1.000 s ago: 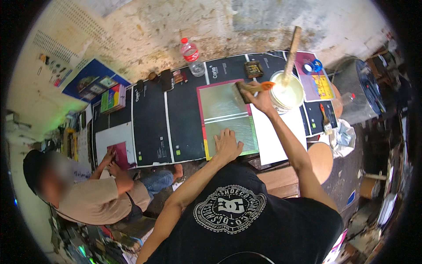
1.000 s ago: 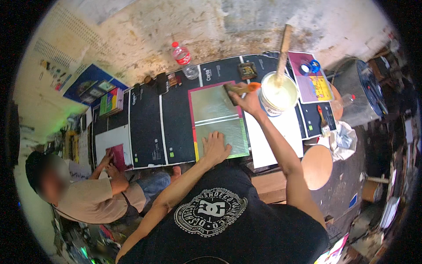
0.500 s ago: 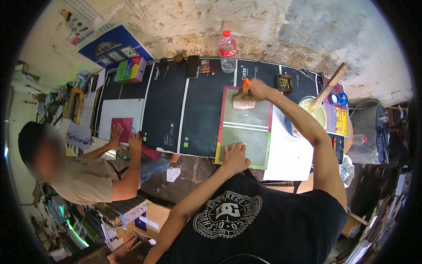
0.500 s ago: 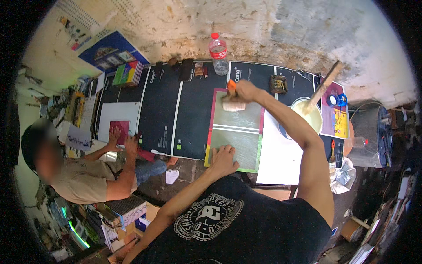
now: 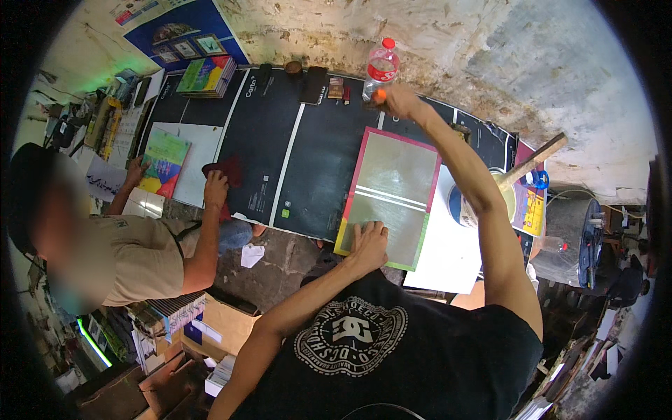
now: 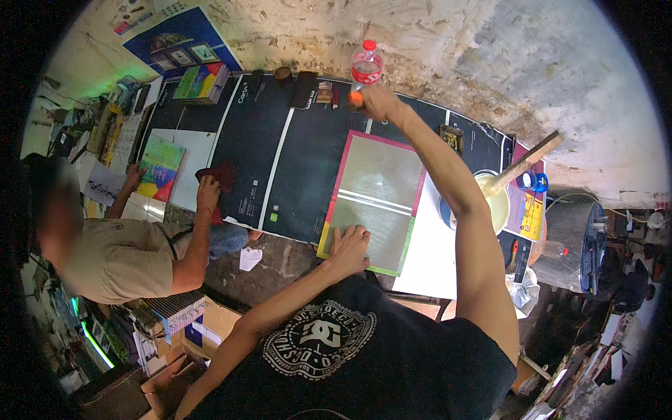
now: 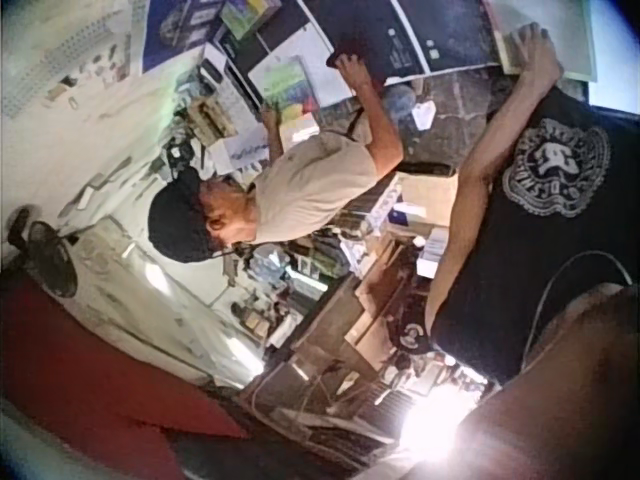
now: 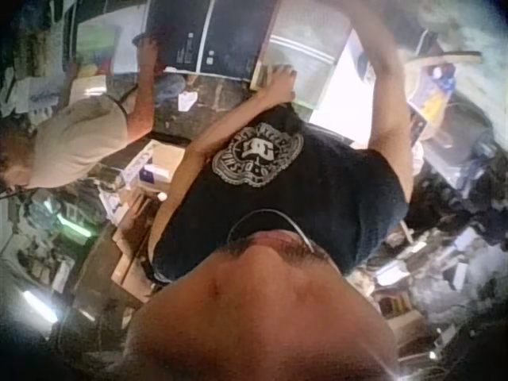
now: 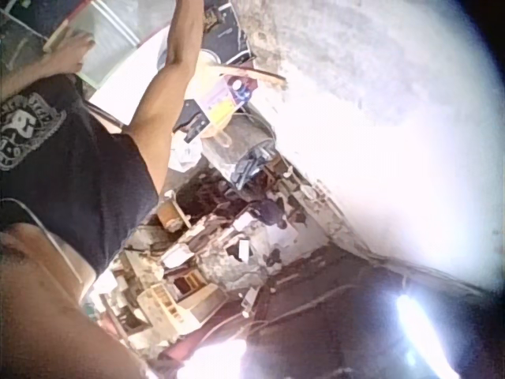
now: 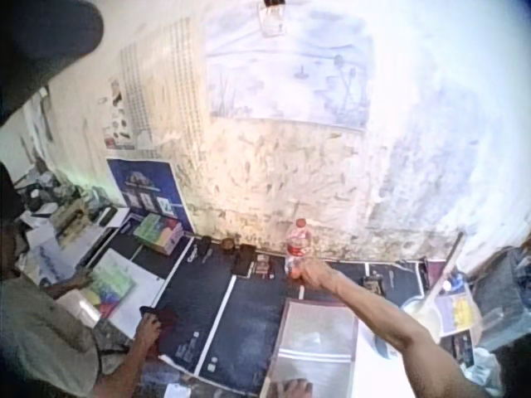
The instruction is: The person applies a white substance from a bucket onto a mesh screen frame using a brush, spreading it evenly across the surface while a second person assists by holding the frame and moving sheets of paper nearby.
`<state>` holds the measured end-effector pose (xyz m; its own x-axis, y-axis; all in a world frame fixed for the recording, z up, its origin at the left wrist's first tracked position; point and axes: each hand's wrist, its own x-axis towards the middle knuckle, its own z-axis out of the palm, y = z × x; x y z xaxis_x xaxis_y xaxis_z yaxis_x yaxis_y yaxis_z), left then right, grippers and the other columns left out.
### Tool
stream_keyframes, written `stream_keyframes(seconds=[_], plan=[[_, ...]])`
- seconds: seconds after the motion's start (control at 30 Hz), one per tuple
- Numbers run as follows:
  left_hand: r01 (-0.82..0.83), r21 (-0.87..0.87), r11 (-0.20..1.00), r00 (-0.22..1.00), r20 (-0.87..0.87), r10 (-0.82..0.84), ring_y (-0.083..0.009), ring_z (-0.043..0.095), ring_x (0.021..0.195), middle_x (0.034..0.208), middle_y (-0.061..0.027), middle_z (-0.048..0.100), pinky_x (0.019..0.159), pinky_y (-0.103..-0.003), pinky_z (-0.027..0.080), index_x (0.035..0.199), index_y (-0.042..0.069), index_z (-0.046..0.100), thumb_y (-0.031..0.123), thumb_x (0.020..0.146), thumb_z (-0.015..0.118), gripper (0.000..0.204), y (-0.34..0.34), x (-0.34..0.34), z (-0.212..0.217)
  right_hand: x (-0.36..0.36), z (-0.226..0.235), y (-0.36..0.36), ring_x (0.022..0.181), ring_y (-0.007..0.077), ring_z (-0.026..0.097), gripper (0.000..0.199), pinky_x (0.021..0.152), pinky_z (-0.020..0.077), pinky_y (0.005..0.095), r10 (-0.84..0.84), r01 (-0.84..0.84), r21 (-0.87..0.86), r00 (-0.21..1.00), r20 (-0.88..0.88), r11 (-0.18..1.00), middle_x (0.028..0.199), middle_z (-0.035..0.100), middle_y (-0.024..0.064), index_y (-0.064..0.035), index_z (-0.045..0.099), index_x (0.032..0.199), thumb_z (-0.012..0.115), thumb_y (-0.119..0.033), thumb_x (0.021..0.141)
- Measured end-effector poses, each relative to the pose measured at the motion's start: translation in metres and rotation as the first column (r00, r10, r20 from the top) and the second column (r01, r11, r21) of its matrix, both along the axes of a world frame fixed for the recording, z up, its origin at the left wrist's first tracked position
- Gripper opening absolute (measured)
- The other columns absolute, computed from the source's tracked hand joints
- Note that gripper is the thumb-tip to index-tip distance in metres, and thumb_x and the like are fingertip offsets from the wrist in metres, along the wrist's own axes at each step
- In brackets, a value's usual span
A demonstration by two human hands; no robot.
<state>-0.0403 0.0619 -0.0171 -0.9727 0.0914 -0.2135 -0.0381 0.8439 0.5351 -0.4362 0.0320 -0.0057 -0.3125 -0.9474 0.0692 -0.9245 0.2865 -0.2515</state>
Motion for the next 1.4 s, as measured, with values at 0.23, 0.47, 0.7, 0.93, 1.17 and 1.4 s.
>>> stream_keyframes(seconds=[0.23, 0.47, 0.7, 0.93, 1.17, 1.4], plan=[[-0.015, -0.046, 0.999, 1.000, 0.021, 0.016, -0.0291, 0.050, 0.119, 0.119, -0.0121, 0.056, 0.096, -0.054, 0.034, 0.117, 0.000, 0.064, 0.027, 0.068, 0.081, 0.058, -0.002, 0.000, -0.004, 0.042, 0.023, 0.015, 0.093, 0.0376, 0.067, 0.031, 0.078, 0.0549, 0.0462, 0.167, -0.219, 0.170, 0.948, 0.272, 0.961, 0.095, 0.072, 0.0125, -0.0134, 0.071, 0.102, 0.077, -0.035, 0.081], [-0.017, -0.033, 0.999, 0.999, 0.027, 0.018, -0.0316, 0.050, 0.120, 0.120, -0.0154, 0.057, 0.098, -0.056, 0.032, 0.112, -0.002, 0.065, 0.022, 0.066, 0.081, 0.055, -0.002, 0.001, -0.002, 0.038, 0.020, 0.070, 0.087, 0.0382, 0.067, 0.024, 0.076, 0.0551, 0.0426, 0.113, -0.075, -0.095, 0.846, 0.521, 0.993, 0.097, 0.072, 0.0147, -0.0104, 0.074, 0.103, 0.073, -0.026, 0.085], [0.025, -0.065, 0.998, 1.000, 0.006, -0.024, -0.0315, 0.050, 0.119, 0.120, -0.0152, 0.056, 0.097, -0.055, 0.033, 0.114, -0.002, 0.065, 0.023, 0.066, 0.080, 0.056, 0.000, 0.000, -0.004, 0.035, 0.027, 0.110, 0.086, 0.0312, 0.070, 0.033, 0.078, 0.0548, 0.0389, -0.211, 0.236, -0.082, 0.948, 0.237, 0.968, 0.093, 0.072, 0.0148, -0.0100, 0.073, 0.107, 0.074, -0.033, 0.083], [0.054, -0.119, 0.991, 0.997, 0.060, -0.047, -0.0292, 0.052, 0.117, 0.120, -0.0108, 0.057, 0.093, -0.052, 0.034, 0.118, 0.003, 0.064, 0.030, 0.068, 0.082, 0.059, 0.001, -0.012, 0.004, 0.021, 0.006, 0.164, 0.078, 0.0357, 0.070, 0.032, 0.072, 0.0567, 0.0438, -0.541, 0.544, -0.062, 0.839, 0.059, 0.837, 0.090, 0.073, 0.0160, -0.0180, 0.075, 0.109, 0.072, -0.037, 0.084], [0.027, -0.054, 0.998, 0.999, 0.023, -0.026, -0.0298, 0.052, 0.115, 0.115, -0.0111, 0.057, 0.093, -0.055, 0.033, 0.112, 0.001, 0.066, 0.026, 0.066, 0.083, 0.055, -0.002, -0.004, -0.001, 0.065, -0.014, 0.178, 0.081, 0.0326, 0.069, 0.033, 0.077, 0.0548, 0.0394, -0.089, 0.121, -0.058, 0.916, 0.390, 0.991, 0.090, 0.073, 0.0149, -0.0122, 0.075, 0.104, 0.075, -0.038, 0.084], [0.038, -0.045, 0.998, 0.999, -0.023, -0.039, -0.0299, 0.055, 0.114, 0.114, -0.0128, 0.059, 0.093, -0.053, 0.037, 0.108, 0.003, 0.068, 0.027, 0.072, 0.081, 0.046, -0.012, -0.010, -0.005, 0.055, 0.067, 0.223, 0.080, 0.0302, 0.072, 0.029, 0.076, 0.0558, 0.0394, -0.699, 0.729, -0.304, 0.680, 0.223, 0.613, 0.089, 0.073, 0.0134, -0.0072, 0.073, 0.110, 0.076, -0.022, 0.085]])
